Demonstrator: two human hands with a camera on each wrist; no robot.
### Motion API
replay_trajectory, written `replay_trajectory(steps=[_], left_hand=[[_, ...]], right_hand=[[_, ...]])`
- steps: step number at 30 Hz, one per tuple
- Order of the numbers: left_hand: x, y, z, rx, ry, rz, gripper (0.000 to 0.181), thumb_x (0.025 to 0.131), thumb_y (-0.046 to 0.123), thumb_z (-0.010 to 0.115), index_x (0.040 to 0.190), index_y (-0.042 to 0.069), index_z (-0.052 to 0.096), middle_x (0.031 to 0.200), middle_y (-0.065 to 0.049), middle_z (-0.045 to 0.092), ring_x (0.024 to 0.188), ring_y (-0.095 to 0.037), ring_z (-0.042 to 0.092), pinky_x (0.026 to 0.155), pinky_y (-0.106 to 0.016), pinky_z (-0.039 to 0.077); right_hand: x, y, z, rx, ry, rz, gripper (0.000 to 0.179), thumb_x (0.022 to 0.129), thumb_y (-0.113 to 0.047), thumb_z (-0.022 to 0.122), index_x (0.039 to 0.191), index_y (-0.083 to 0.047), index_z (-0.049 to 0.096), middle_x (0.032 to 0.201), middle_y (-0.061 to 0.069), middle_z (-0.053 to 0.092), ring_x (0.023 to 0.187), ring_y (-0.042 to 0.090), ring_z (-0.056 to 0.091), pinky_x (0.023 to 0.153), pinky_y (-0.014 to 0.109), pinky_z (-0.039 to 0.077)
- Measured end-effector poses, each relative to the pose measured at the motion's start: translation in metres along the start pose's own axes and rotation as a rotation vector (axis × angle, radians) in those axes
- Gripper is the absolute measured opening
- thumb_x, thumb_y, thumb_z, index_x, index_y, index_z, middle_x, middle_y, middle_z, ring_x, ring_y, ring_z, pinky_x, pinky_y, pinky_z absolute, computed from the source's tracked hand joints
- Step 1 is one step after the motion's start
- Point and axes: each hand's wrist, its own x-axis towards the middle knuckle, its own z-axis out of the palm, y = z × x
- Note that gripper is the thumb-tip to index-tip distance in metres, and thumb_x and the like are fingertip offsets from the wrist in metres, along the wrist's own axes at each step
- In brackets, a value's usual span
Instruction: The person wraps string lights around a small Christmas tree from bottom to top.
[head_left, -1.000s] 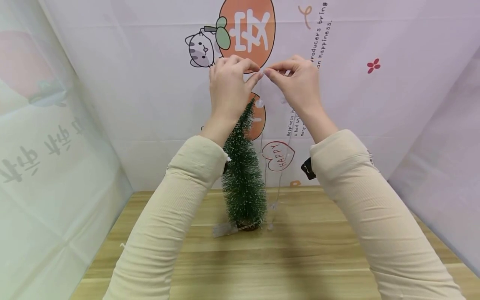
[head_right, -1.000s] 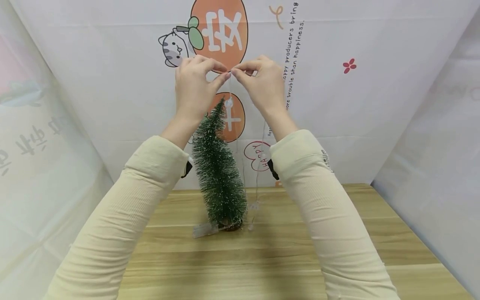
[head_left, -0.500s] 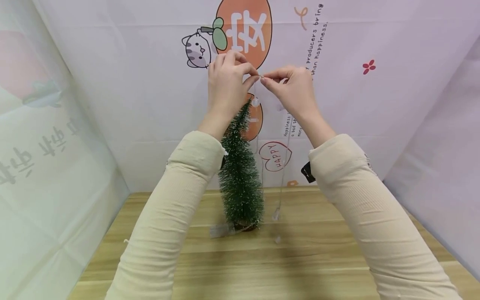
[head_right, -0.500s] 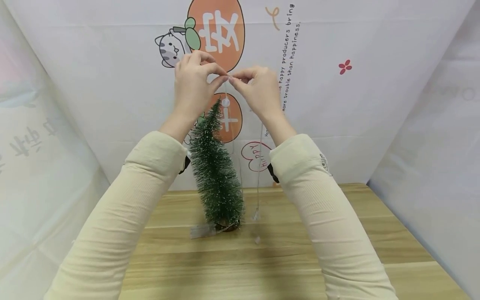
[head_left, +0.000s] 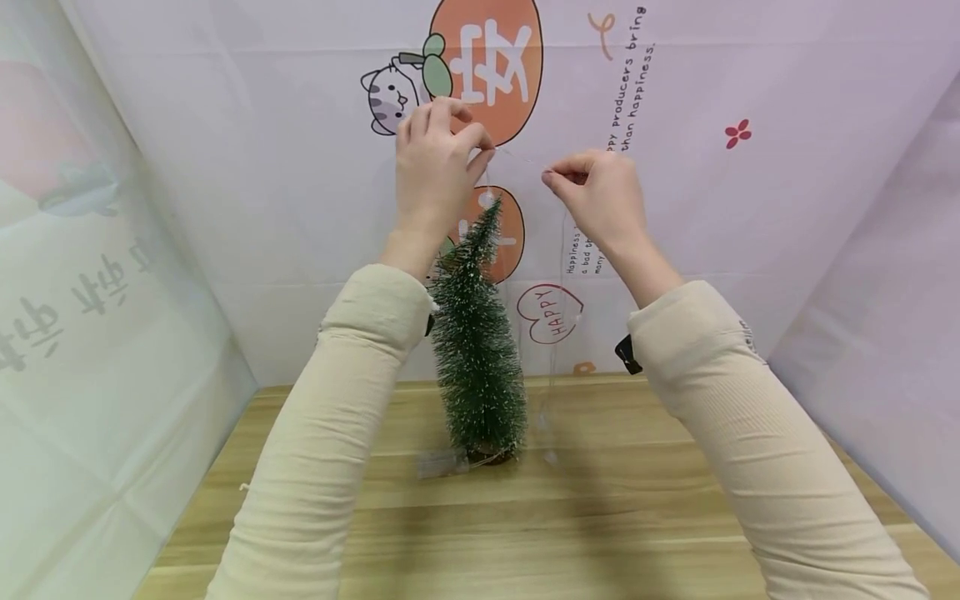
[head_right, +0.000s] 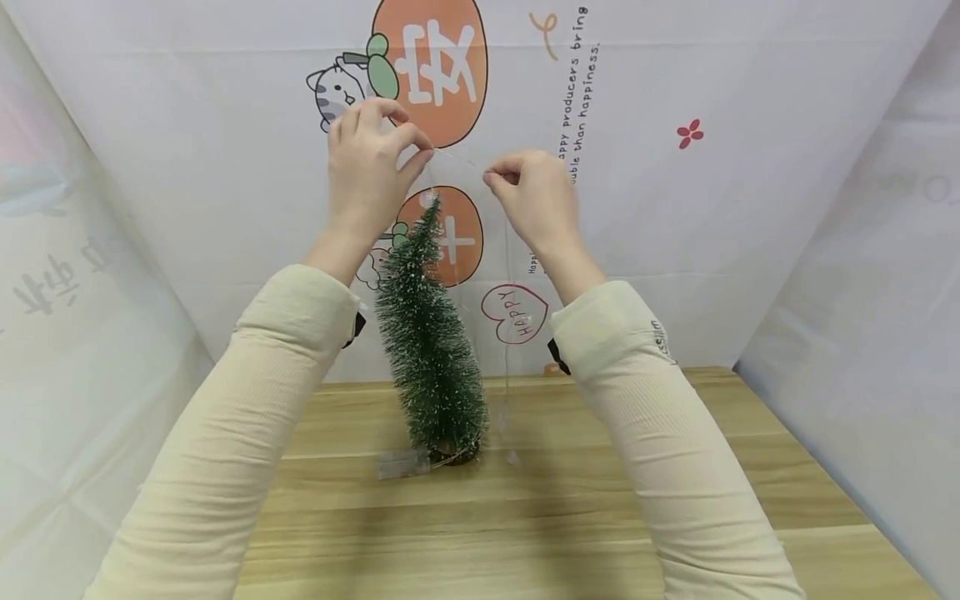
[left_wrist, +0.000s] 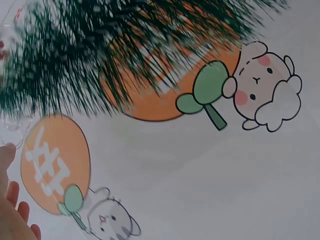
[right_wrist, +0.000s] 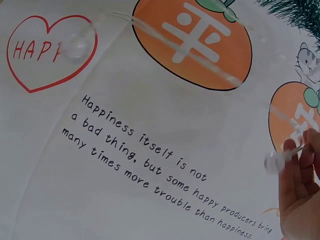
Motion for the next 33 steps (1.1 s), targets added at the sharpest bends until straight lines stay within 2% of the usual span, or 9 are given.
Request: replay_trajectory(steps=[2,7,11,15,19,24,26,28,33], left_hand=[[0.000,-0.003,-0.002,0.000,-0.011,-0.026,0.022,0.097,0.033,0.053,0.103,0.019,0.069,0.128,-0.004,0.053,0.128,-0.026,0.041,0.116,-0.038,0.026],[-0.002,-0.009,-0.004,-0.012,-0.044,-0.070,0.024,0.098,0.034,0.052,0.105,0.019,0.069,0.129,-0.004,0.052,0.130,-0.026,0.039,0.116,-0.039,0.025],[-0.002,-0.011,-0.004,-0.019,-0.049,-0.078,0.024,0.098,0.033,0.052,0.105,0.018,0.069,0.128,-0.004,0.052,0.130,-0.026,0.040,0.117,-0.038,0.025],[-0.002,-0.012,-0.004,-0.016,-0.035,-0.088,0.024,0.097,0.033,0.053,0.105,0.017,0.070,0.127,-0.004,0.053,0.128,-0.025,0.041,0.116,-0.037,0.025],[-0.003,-0.015,-0.005,-0.013,-0.017,-0.107,0.024,0.097,0.032,0.054,0.104,0.016,0.070,0.126,-0.004,0.053,0.128,-0.025,0.042,0.116,-0.038,0.027],[-0.004,-0.025,-0.006,-0.042,-0.015,-0.176,0.025,0.096,0.033,0.054,0.104,0.016,0.070,0.127,-0.005,0.053,0.127,-0.026,0.043,0.115,-0.038,0.027],[-0.006,-0.028,-0.007,-0.064,-0.023,-0.206,0.025,0.096,0.034,0.054,0.104,0.016,0.070,0.128,-0.006,0.052,0.127,-0.025,0.042,0.115,-0.038,0.026],[-0.008,-0.031,-0.007,-0.086,-0.027,-0.230,0.025,0.096,0.035,0.055,0.104,0.016,0.070,0.129,-0.006,0.052,0.127,-0.025,0.043,0.115,-0.038,0.026],[-0.013,-0.038,-0.005,-0.144,-0.013,-0.264,0.026,0.095,0.035,0.056,0.104,0.015,0.071,0.128,-0.006,0.054,0.124,-0.025,0.044,0.115,-0.038,0.026]], right_hand=[[-0.001,0.001,-0.001,-0.009,0.008,0.015,0.022,0.093,-0.018,0.061,0.104,-0.004,0.074,0.105,0.016,0.069,0.096,0.024,0.061,0.079,0.025,0.044],[-0.002,0.005,-0.001,-0.011,0.056,0.044,0.022,0.094,-0.014,0.059,0.106,-0.002,0.072,0.108,0.016,0.059,0.100,0.027,0.057,0.084,0.030,0.044],[-0.002,0.007,0.001,0.026,0.088,0.038,0.020,0.094,-0.011,0.058,0.105,-0.002,0.071,0.104,0.016,0.061,0.083,0.017,0.064,0.072,0.014,0.047],[-0.002,0.008,0.001,0.046,0.112,0.026,0.021,0.092,-0.007,0.060,0.110,-0.002,0.070,0.097,0.018,0.066,0.061,0.001,0.057,0.057,0.005,0.041],[-0.002,0.011,-0.004,-0.009,0.130,0.024,0.022,0.092,-0.008,0.062,0.111,-0.002,0.070,0.098,0.019,0.069,0.071,0.015,0.065,0.060,0.003,0.041],[-0.002,0.021,-0.015,-0.037,0.136,0.074,0.020,0.093,-0.013,0.061,0.104,-0.002,0.073,0.100,0.019,0.071,0.063,-0.002,0.055,0.060,0.006,0.039],[-0.002,0.023,-0.018,-0.010,0.137,0.108,0.022,0.094,-0.016,0.060,0.105,-0.003,0.073,0.098,0.017,0.072,0.060,-0.011,0.046,0.059,0.008,0.038],[-0.003,0.023,-0.019,0.039,0.135,0.122,0.024,0.095,-0.018,0.057,0.108,-0.003,0.071,0.094,0.011,0.068,0.060,-0.012,0.048,0.058,0.008,0.040],[-0.004,0.015,-0.017,0.152,0.177,0.060,0.024,0.096,-0.017,0.055,0.108,0.000,0.068,0.084,-0.011,0.046,0.048,-0.010,0.048,0.052,0.007,0.042]])
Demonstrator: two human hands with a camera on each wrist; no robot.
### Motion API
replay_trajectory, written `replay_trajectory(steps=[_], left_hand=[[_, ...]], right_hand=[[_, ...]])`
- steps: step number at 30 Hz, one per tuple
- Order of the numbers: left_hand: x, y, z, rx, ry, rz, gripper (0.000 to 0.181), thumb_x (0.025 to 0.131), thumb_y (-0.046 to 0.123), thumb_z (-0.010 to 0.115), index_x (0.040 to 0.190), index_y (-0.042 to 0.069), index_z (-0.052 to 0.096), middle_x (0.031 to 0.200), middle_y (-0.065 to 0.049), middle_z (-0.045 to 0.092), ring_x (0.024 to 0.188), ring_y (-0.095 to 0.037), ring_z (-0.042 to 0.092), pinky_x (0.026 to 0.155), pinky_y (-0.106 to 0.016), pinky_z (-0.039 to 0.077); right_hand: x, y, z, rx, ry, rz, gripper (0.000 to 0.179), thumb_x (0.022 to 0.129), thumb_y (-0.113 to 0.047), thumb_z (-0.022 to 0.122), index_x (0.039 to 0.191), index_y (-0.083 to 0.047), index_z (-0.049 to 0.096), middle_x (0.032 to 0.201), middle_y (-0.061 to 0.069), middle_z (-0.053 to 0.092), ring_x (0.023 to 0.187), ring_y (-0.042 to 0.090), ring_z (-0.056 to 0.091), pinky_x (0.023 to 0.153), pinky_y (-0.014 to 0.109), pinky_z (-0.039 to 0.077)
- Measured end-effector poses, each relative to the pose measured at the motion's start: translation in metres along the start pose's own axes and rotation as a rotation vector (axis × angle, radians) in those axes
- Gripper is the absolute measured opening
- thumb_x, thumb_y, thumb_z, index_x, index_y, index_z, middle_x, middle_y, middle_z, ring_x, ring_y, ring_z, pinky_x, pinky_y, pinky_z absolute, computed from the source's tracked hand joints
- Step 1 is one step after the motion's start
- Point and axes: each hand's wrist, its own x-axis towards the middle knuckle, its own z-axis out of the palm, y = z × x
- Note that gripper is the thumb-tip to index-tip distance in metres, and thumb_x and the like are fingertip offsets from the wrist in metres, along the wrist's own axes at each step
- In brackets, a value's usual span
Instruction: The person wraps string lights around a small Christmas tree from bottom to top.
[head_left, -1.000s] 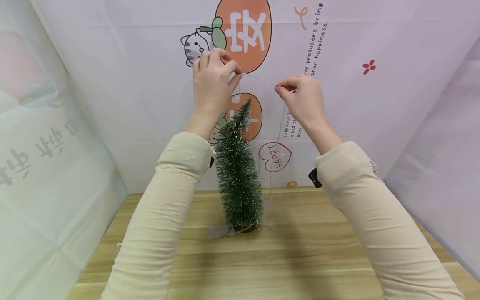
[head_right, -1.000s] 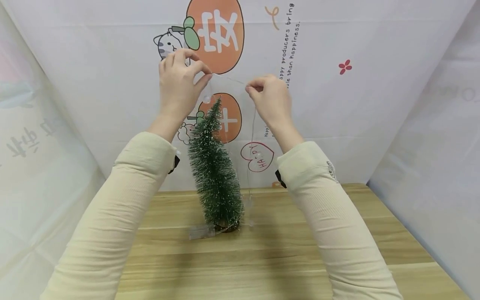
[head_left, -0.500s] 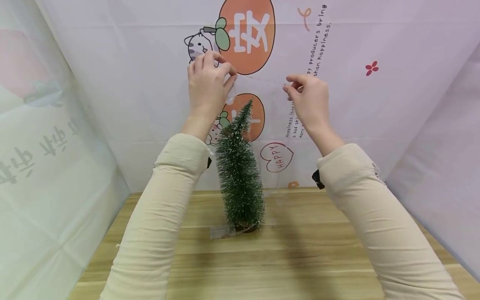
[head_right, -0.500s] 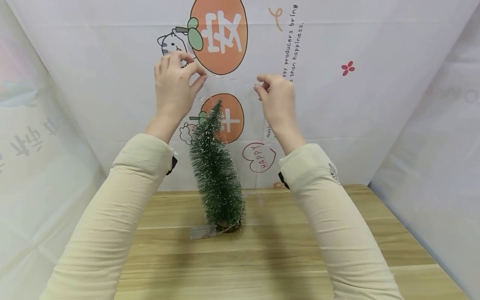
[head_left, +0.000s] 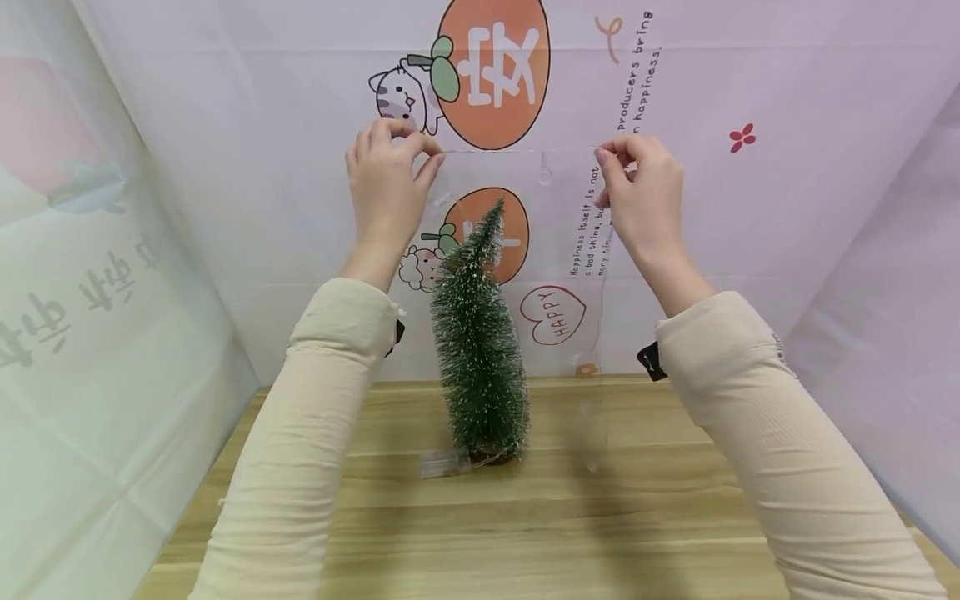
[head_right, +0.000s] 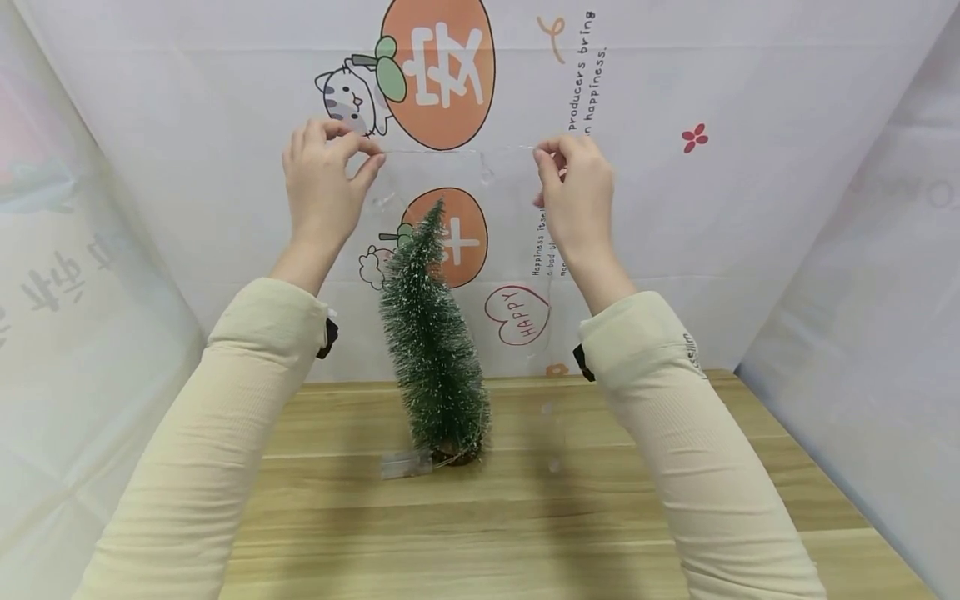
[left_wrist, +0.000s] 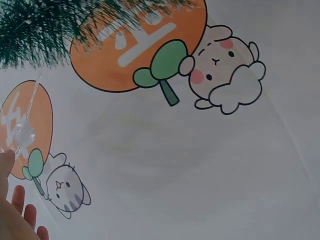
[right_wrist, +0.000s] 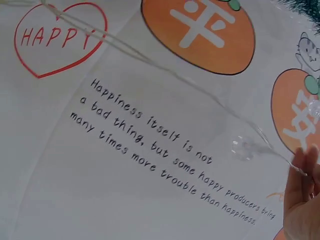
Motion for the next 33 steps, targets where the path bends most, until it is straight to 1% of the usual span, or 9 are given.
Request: replay_trajectory(steps=[3,5,7,10,13,18,22,27,33], left_hand=[[-0.002,-0.008,0.000,-0.020,0.012,-0.010,0.026,0.095,0.034,0.057,0.104,0.014,0.071,0.124,-0.007,0.056,0.122,-0.026,0.046,0.113,-0.038,0.028],[-0.004,-0.014,-0.001,-0.032,0.021,-0.013,0.025,0.095,0.033,0.057,0.105,0.014,0.071,0.121,-0.007,0.058,0.119,-0.026,0.048,0.112,-0.038,0.029],[-0.007,-0.019,-0.001,-0.052,0.024,-0.009,0.025,0.095,0.032,0.058,0.105,0.013,0.070,0.118,-0.008,0.059,0.117,-0.027,0.048,0.111,-0.038,0.030],[-0.011,-0.027,-0.001,-0.082,0.023,0.008,0.024,0.095,0.030,0.058,0.104,0.011,0.070,0.117,-0.009,0.060,0.114,-0.028,0.049,0.109,-0.038,0.031],[-0.016,-0.034,0.000,-0.115,0.022,0.023,0.024,0.094,0.028,0.059,0.104,0.009,0.070,0.116,-0.011,0.060,0.112,-0.030,0.049,0.108,-0.039,0.031],[-0.025,-0.046,0.000,-0.176,0.025,0.060,0.021,0.093,0.023,0.062,0.102,0.005,0.069,0.114,-0.015,0.061,0.111,-0.032,0.050,0.106,-0.042,0.033],[-0.033,-0.054,0.001,-0.199,0.038,0.113,0.018,0.090,0.018,0.064,0.098,0.003,0.069,0.109,-0.017,0.061,0.106,-0.034,0.051,0.102,-0.044,0.035],[-0.044,-0.065,0.003,-0.213,0.043,0.181,0.014,0.087,0.013,0.064,0.093,0.002,0.070,0.103,-0.018,0.062,0.103,-0.035,0.052,0.094,-0.046,0.038],[-0.056,-0.074,0.002,-0.242,0.020,0.205,0.011,0.084,0.008,0.065,0.091,0.001,0.068,0.100,-0.018,0.062,0.103,-0.035,0.053,0.096,-0.046,0.039]], right_hand=[[-0.001,-0.007,0.001,-0.004,0.042,-0.048,0.022,0.094,-0.018,0.060,0.104,-0.002,0.071,0.082,-0.013,0.047,0.057,-0.010,0.045,0.056,0.007,0.039],[-0.002,-0.011,0.003,-0.009,0.061,-0.067,0.021,0.092,-0.019,0.063,0.101,-0.004,0.074,0.081,-0.013,0.049,0.066,-0.008,0.044,0.060,0.009,0.036],[-0.004,-0.015,0.005,0.004,0.072,-0.081,0.019,0.091,-0.019,0.065,0.099,-0.005,0.075,0.081,-0.013,0.052,0.071,-0.006,0.043,0.064,0.010,0.035],[-0.008,-0.019,0.007,0.045,0.072,-0.090,0.018,0.089,-0.019,0.067,0.098,-0.006,0.076,0.080,-0.013,0.055,0.070,-0.005,0.044,0.063,0.010,0.035],[-0.012,-0.025,0.009,0.071,0.067,-0.118,0.018,0.089,-0.019,0.067,0.097,-0.006,0.076,0.078,-0.014,0.053,0.068,-0.003,0.044,0.062,0.011,0.035],[-0.022,-0.035,0.012,0.102,0.042,-0.189,0.019,0.090,-0.019,0.066,0.096,-0.004,0.076,0.076,-0.018,0.049,0.064,-0.001,0.042,0.061,0.013,0.036],[-0.030,-0.039,0.016,0.125,0.014,-0.249,0.017,0.089,-0.016,0.067,0.094,-0.002,0.076,0.077,-0.018,0.050,0.057,0.001,0.039,0.055,0.014,0.033],[-0.041,-0.040,0.021,0.144,-0.027,-0.313,0.014,0.087,-0.012,0.069,0.092,-0.002,0.076,0.077,-0.011,0.055,0.054,0.002,0.038,0.053,0.013,0.032],[-0.059,-0.038,0.025,0.141,-0.077,-0.350,0.014,0.087,-0.012,0.069,0.092,-0.001,0.075,0.077,0.003,0.060,0.054,0.003,0.038,0.051,0.012,0.031]])
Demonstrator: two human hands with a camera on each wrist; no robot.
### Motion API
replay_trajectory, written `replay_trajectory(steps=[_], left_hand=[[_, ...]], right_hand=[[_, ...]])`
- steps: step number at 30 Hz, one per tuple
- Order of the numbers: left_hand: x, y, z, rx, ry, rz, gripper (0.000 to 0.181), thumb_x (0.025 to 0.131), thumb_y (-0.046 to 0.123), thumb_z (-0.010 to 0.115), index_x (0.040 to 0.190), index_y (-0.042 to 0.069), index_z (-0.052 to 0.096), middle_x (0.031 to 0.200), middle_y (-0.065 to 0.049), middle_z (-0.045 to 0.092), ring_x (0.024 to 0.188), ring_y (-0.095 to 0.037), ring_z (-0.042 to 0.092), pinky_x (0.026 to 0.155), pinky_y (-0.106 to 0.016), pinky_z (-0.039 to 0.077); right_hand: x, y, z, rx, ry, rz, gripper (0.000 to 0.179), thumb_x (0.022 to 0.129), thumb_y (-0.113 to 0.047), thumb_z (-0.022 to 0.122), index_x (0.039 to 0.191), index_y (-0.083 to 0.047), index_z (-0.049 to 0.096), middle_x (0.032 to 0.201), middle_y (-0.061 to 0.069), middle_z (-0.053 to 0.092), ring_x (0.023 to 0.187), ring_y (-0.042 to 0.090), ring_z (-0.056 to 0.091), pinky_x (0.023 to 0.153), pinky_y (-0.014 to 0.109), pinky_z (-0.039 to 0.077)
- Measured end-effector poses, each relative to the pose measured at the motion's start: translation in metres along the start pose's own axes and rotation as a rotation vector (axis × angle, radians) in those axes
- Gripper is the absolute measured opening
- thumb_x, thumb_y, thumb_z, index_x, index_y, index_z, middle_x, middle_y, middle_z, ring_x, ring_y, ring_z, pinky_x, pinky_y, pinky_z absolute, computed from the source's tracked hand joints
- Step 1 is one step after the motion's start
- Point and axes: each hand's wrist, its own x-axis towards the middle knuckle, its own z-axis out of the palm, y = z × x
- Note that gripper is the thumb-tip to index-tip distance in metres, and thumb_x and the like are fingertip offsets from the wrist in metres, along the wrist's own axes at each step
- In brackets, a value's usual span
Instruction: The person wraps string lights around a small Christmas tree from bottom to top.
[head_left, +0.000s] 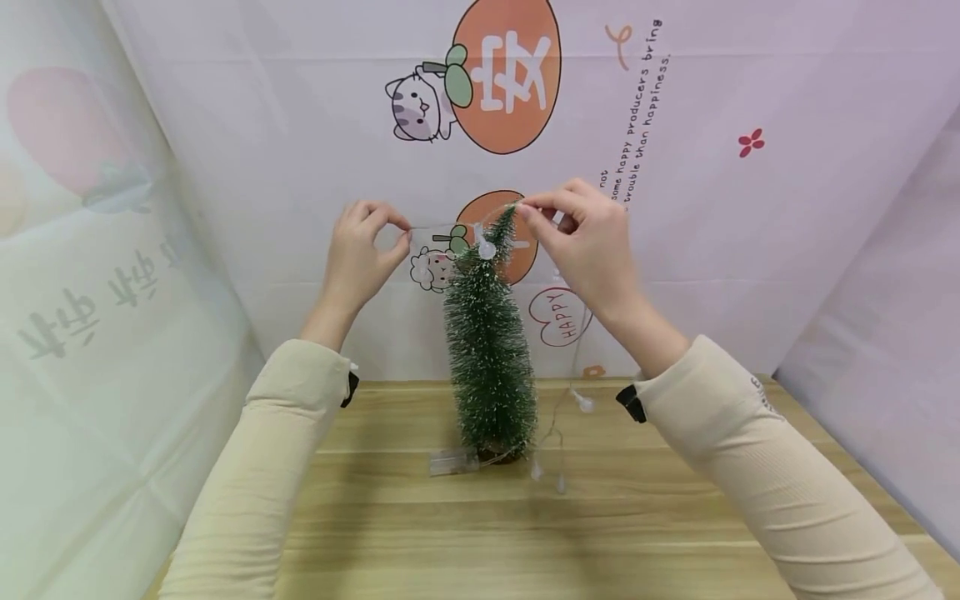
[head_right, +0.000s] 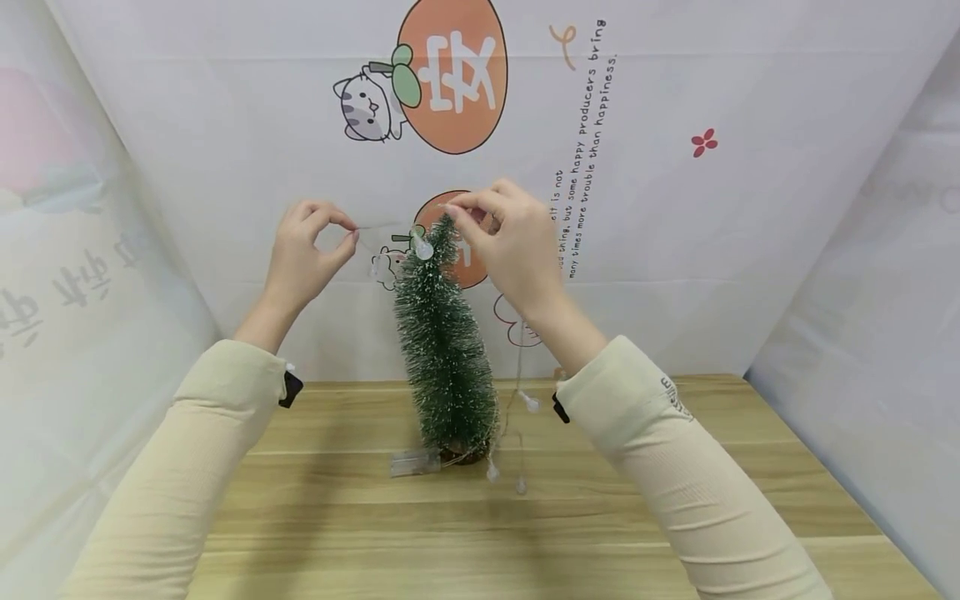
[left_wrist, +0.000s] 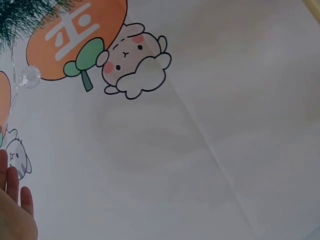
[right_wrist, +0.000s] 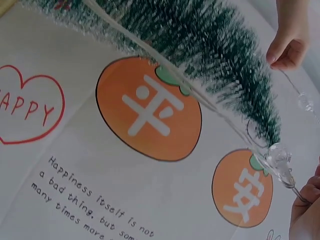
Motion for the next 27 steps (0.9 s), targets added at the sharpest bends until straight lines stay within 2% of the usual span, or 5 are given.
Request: replay_trajectory(steps=[3,9,13,19,27], left_hand=[[-0.007,-0.004,-0.002,0.003,-0.011,0.012,0.008,0.084,0.007,0.067,0.089,0.000,0.069,0.099,-0.018,0.063,0.102,-0.035,0.054,0.096,-0.046,0.040],[-0.019,-0.013,-0.006,0.041,-0.054,0.059,0.007,0.083,0.007,0.071,0.087,0.002,0.070,0.100,-0.016,0.066,0.099,-0.035,0.054,0.093,-0.047,0.040],[-0.026,-0.019,-0.008,0.064,-0.059,0.098,0.005,0.081,0.005,0.072,0.085,0.002,0.070,0.098,-0.015,0.066,0.095,-0.035,0.054,0.089,-0.047,0.041],[-0.037,-0.026,-0.008,0.109,-0.065,0.195,0.006,0.079,0.003,0.074,0.082,0.005,0.070,0.094,-0.014,0.066,0.092,-0.034,0.057,0.087,-0.047,0.042],[-0.055,-0.037,0.000,0.217,-0.095,0.330,0.008,0.077,0.005,0.076,0.082,0.006,0.070,0.096,-0.014,0.067,0.093,-0.035,0.060,0.087,-0.049,0.046]], right_hand=[[-0.010,-0.001,0.005,-0.026,-0.027,-0.054,0.014,0.087,-0.013,0.069,0.093,-0.001,0.075,0.077,0.009,0.062,0.054,0.006,0.040,0.051,0.011,0.032],[-0.033,0.000,0.013,-0.039,-0.047,-0.178,0.012,0.083,-0.009,0.072,0.091,-0.001,0.075,0.074,0.010,0.065,0.054,0.010,0.051,0.052,0.007,0.038],[-0.046,0.002,0.017,-0.012,-0.071,-0.204,0.011,0.081,-0.007,0.073,0.090,-0.001,0.074,0.077,0.010,0.068,0.054,0.011,0.056,0.052,0.007,0.041],[-0.064,0.005,0.024,0.015,-0.120,-0.201,0.008,0.082,-0.005,0.073,0.089,-0.002,0.075,0.074,0.007,0.066,0.054,0.008,0.054,0.051,0.007,0.042],[-0.091,0.018,0.037,0.029,-0.097,-0.241,0.009,0.077,-0.002,0.075,0.086,-0.003,0.075,0.069,0.004,0.061,0.051,0.005,0.049,0.049,0.008,0.040]])
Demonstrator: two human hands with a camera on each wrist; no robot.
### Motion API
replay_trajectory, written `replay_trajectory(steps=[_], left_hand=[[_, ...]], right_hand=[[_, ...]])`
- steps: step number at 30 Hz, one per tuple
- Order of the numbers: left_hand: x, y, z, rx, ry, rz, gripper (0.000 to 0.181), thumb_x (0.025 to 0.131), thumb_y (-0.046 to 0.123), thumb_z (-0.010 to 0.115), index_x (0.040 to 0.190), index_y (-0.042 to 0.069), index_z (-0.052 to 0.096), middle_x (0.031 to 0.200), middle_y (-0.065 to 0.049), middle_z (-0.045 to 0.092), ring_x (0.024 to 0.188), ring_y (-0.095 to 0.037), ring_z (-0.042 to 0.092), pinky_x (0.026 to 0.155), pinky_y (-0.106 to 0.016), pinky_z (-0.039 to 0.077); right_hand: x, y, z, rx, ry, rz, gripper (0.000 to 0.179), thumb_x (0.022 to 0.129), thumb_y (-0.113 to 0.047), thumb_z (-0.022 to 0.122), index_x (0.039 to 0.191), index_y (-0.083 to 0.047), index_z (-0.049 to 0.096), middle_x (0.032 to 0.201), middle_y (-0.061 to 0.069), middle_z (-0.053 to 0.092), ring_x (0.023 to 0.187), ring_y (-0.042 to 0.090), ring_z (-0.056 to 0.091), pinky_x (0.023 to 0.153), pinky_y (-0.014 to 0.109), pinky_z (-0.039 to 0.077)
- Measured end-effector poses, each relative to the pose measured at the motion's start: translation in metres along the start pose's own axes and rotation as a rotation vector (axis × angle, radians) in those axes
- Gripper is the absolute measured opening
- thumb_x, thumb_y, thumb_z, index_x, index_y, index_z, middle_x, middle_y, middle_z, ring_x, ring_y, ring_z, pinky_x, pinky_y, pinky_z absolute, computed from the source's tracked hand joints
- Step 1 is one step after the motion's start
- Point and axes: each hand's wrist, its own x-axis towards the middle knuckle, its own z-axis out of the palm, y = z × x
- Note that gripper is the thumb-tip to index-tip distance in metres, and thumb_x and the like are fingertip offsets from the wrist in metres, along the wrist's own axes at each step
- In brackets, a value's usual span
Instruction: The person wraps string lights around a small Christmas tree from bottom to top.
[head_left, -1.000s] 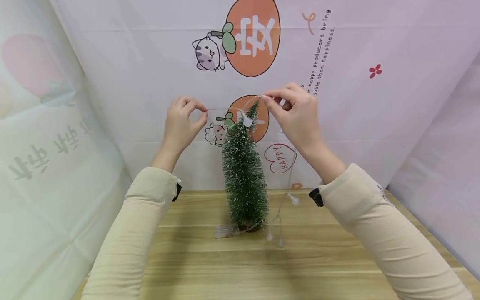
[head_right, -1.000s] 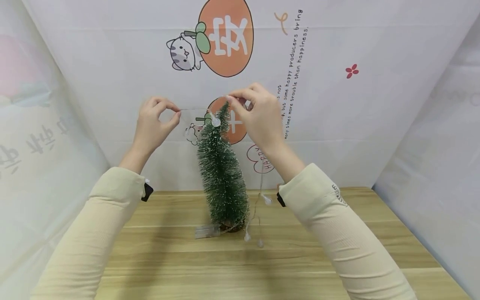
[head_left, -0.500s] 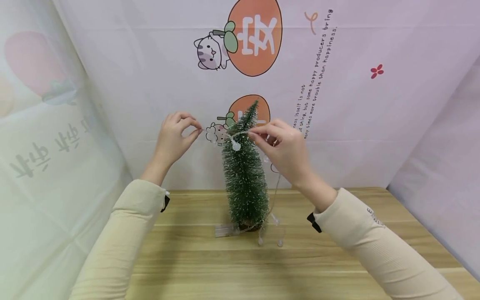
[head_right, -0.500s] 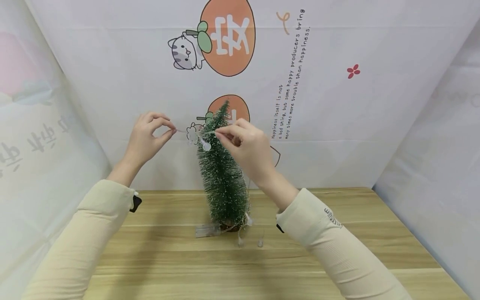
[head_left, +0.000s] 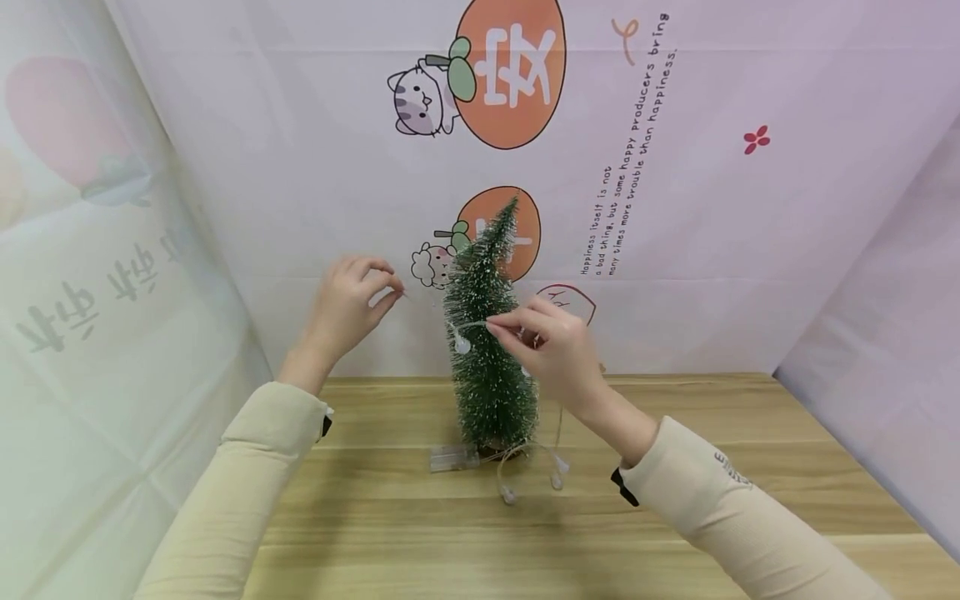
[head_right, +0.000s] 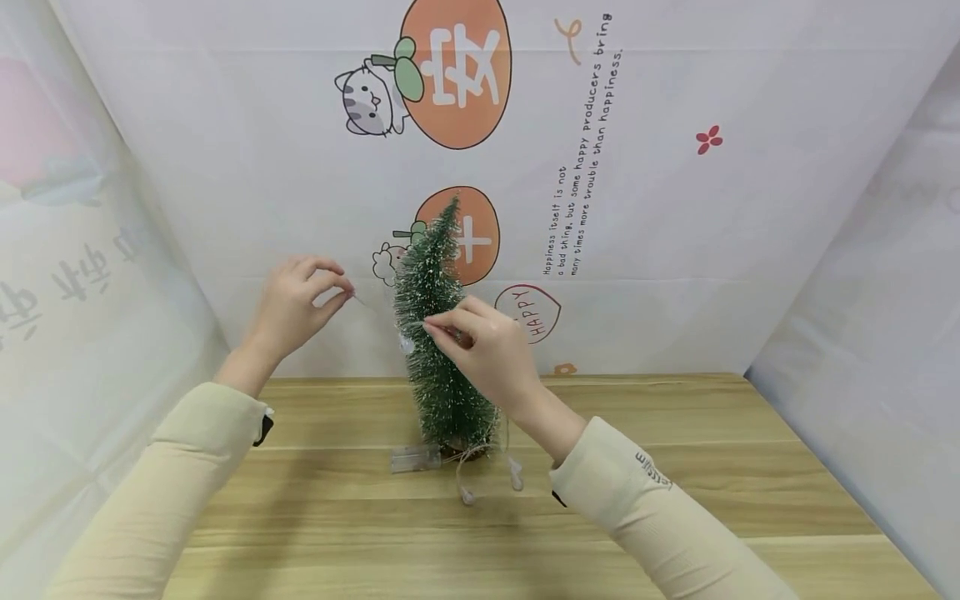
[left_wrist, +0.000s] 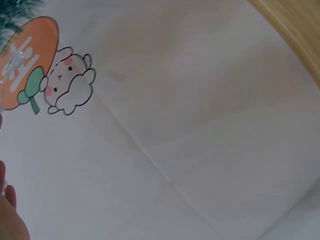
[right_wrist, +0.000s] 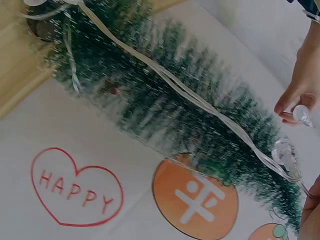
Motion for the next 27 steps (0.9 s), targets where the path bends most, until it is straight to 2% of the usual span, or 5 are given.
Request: replay_trajectory(steps=[6,11,16,22,27], left_hand=[[-0.013,0.005,0.007,0.086,0.015,0.111,0.011,0.077,0.009,0.077,0.085,0.007,0.070,0.092,-0.012,0.068,0.090,-0.031,0.063,0.085,-0.043,0.051],[-0.023,0.007,0.015,0.122,0.012,0.208,0.007,0.081,0.010,0.073,0.086,0.007,0.070,0.091,-0.010,0.068,0.088,-0.028,0.064,0.085,-0.041,0.053],[-0.033,0.008,0.021,0.146,-0.010,0.259,0.009,0.080,0.009,0.073,0.088,0.008,0.070,0.091,-0.008,0.068,0.087,-0.027,0.064,0.082,-0.039,0.054],[-0.041,0.011,0.029,0.160,0.004,0.295,0.015,0.075,0.008,0.079,0.087,0.010,0.071,0.089,-0.006,0.068,0.086,-0.025,0.065,0.081,-0.037,0.056],[-0.044,0.014,0.036,0.183,-0.011,0.350,0.017,0.075,0.009,0.077,0.091,0.009,0.070,0.089,-0.005,0.069,0.087,-0.022,0.065,0.081,-0.033,0.056]], right_hand=[[-0.022,0.010,0.005,-0.036,-0.012,-0.068,0.013,0.074,-0.002,0.077,0.086,-0.006,0.075,0.069,0.002,0.061,0.052,0.004,0.043,0.048,0.010,0.035],[-0.037,0.018,0.007,-0.091,-0.044,-0.122,0.015,0.072,-0.002,0.078,0.086,-0.009,0.075,0.070,0.000,0.061,0.051,0.003,0.045,0.046,0.010,0.036],[-0.053,0.024,0.011,-0.122,-0.085,-0.166,0.018,0.071,-0.003,0.079,0.087,-0.011,0.076,0.071,-0.002,0.061,0.050,0.004,0.048,0.045,0.011,0.037],[-0.066,0.030,0.015,-0.120,-0.098,-0.151,0.019,0.069,-0.003,0.080,0.086,-0.011,0.077,0.070,-0.001,0.060,0.049,0.004,0.047,0.044,0.011,0.036],[-0.071,0.035,0.013,-0.112,-0.093,-0.118,0.012,0.075,-0.005,0.077,0.085,-0.011,0.076,0.071,-0.002,0.061,0.051,0.004,0.048,0.046,0.011,0.037]])
